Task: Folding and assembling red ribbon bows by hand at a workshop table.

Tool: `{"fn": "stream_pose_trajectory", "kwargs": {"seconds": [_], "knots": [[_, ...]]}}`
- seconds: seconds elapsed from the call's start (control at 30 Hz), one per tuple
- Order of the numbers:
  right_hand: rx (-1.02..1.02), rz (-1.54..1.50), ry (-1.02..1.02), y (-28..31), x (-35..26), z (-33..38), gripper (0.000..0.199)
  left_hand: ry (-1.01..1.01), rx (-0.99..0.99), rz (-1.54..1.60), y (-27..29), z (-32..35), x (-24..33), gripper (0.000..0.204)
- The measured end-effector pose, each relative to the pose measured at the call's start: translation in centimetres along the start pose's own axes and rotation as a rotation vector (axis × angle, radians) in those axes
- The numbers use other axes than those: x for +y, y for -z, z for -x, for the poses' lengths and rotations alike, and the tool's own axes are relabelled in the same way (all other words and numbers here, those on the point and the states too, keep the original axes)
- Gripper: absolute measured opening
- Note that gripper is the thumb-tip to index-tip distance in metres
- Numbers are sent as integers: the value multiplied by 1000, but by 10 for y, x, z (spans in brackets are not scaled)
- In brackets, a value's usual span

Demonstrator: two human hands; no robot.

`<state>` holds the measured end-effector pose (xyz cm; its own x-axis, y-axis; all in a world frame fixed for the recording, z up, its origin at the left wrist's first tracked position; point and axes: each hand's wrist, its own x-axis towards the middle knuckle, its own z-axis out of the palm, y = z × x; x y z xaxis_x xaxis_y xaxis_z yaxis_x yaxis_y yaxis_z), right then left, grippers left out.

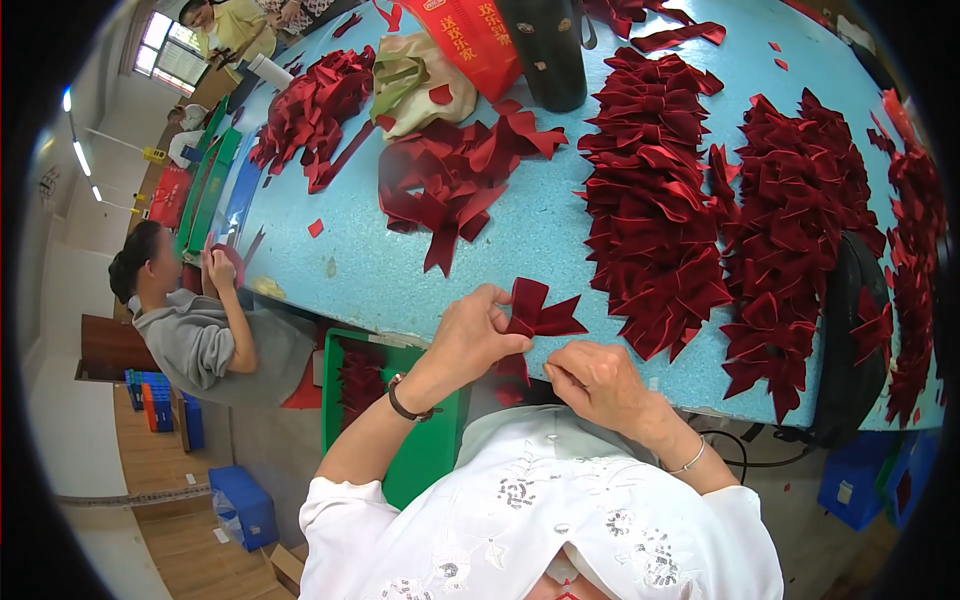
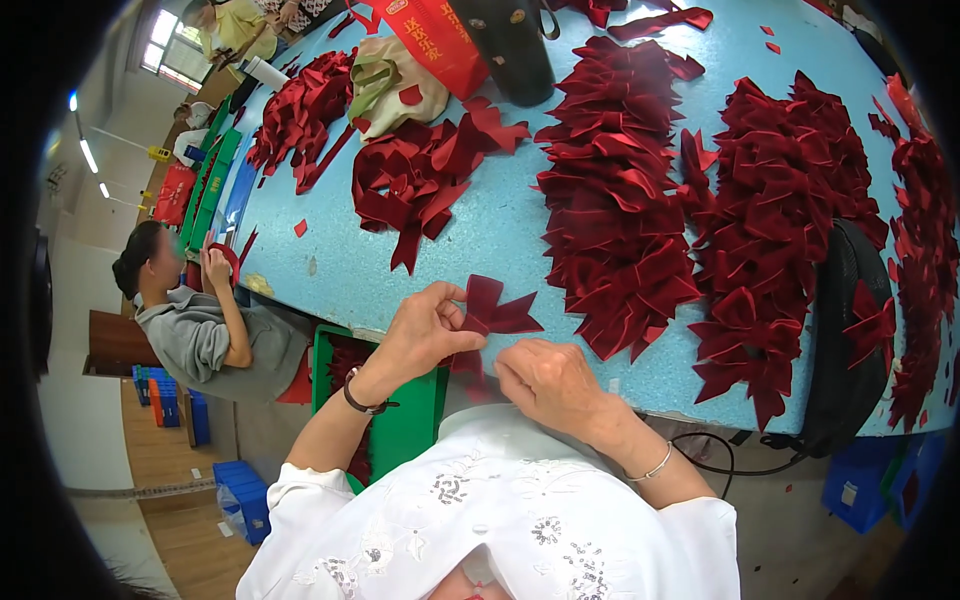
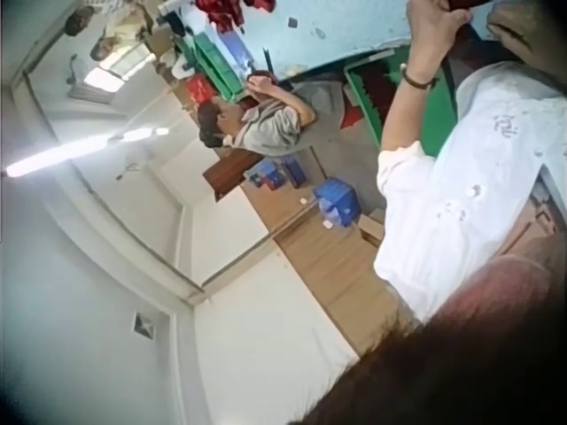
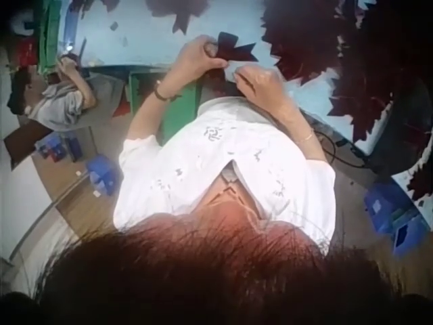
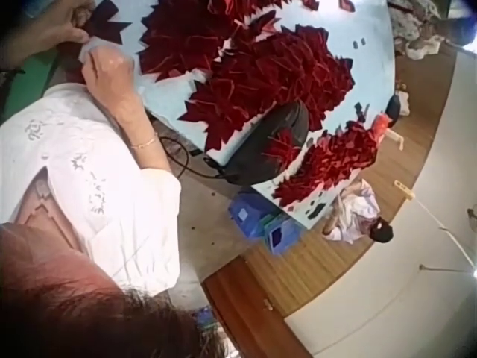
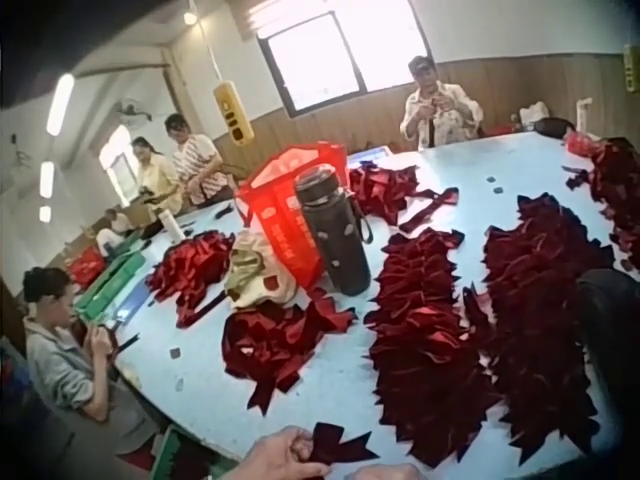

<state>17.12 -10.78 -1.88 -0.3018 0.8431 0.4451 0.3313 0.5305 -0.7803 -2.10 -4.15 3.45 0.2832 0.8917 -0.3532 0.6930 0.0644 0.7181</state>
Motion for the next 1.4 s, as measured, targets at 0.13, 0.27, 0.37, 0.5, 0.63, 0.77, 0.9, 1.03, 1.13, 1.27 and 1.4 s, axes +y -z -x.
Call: {"fn": "stream_pose_trajectory", "kwargs": {"seconds": [0.13, 0.27, 0.37, 0.5, 0.63, 0.77, 0.9, 1.03, 1.13, 1.27, 1.4], "knots": [[15, -2, 28, -4, -1, 0, 6, 49, -132, 229, 12, 5, -7, 30], [22, 14, 42, -5, -1, -1, 5, 153, -40, 544, 33, 19, 8, 20], [-19, 50, 21, -3, -9, -4, 6, 209, 43, 506, 54, 21, -18, 19], [-59, 81, -4, -4, -12, -7, 6, 193, 165, 664, 70, 21, -35, 19], [-78, 58, -64, -6, -13, -7, 5, 166, 255, 801, 72, 17, -46, 21], [-80, -191, -362, -7, -16, -15, 10, 201, 246, 860, 69, 7, -60, 23], [-14, -625, -653, -17, -25, -40, 17, 184, 209, 956, 59, 4, -59, 23], [-34, -922, -834, -32, -25, -64, 21, 96, 197, 989, 41, 4, -56, 22], [-27, -1016, -863, -42, -16, -67, 22, 21, 179, 1018, 28, 4, -50, 20], [67, -1036, -798, -49, -13, -64, 21, -68, 167, 1105, 20, 5, -44, 17], [181, -976, -753, -52, -19, -64, 19, -101, 206, 1136, 16, 7, -44, 17]]}}
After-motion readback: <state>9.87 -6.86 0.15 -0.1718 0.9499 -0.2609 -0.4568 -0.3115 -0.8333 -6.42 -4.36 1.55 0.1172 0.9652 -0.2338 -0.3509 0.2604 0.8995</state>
